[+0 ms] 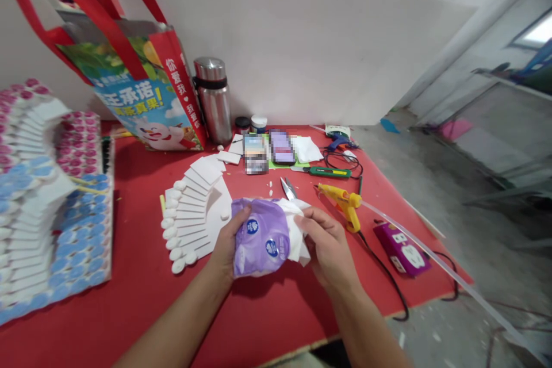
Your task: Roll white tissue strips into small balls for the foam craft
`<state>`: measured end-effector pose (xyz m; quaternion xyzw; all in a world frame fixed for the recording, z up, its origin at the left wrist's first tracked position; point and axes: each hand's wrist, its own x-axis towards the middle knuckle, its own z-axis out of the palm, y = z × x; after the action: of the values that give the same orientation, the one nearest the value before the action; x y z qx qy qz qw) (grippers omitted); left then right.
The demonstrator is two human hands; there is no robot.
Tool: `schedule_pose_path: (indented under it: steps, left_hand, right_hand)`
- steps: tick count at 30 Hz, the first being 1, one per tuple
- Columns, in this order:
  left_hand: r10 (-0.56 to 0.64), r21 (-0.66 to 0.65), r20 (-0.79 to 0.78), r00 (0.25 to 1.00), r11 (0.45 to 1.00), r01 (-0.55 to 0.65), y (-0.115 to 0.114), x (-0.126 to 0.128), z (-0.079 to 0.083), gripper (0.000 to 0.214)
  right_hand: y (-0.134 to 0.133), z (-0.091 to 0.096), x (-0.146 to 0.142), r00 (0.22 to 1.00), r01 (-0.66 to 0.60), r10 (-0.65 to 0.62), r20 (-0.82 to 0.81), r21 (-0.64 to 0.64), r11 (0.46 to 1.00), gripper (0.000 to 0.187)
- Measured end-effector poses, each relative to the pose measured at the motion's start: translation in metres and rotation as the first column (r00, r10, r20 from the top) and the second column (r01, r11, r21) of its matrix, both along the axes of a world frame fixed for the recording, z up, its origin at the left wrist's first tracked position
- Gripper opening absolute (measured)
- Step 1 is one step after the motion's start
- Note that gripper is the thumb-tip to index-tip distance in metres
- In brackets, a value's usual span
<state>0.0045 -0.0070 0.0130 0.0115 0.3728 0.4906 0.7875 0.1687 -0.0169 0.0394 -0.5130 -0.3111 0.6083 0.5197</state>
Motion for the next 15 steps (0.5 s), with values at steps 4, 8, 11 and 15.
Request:
schedule_pose_path:
  steps: [4, 8, 11, 15]
  left_hand:
    - [-0.063, -0.063, 0.048, 0.997, 0.996, 0.066, 0.0, -0.001, 0.0, 0.043]
    - [0.006, -0.113, 0.009, 1.0, 0.994, -0.005, 0.001, -0.001, -0.002, 0.031]
    - [0.064, -0.107, -0.024, 0.998, 0.992, -0.066, 0.001, -0.003, -0.004, 0.023]
    - [0.009, -0.071, 0.017, 1.0, 0.997, -0.008, 0.0, -0.008, -0.013, 0.017]
  right_hand:
    - [0.003, 0.01, 0.004, 0.994, 0.106, -0.105, -0.011, 0.018, 0.994, 0.027]
    - [0.01, 0.029, 0.016, 0.962, 0.269, -0.272, 0.02, 0.091, 0.959, 0.023]
    - [0.016, 0.042, 0.028, 0.942, 0.326, -0.335, 0.037, 0.148, 0.934, 0.025]
    - [0.022, 0.05, 0.04, 0.92, 0.378, -0.389, 0.042, 0.167, 0.911, 0.028]
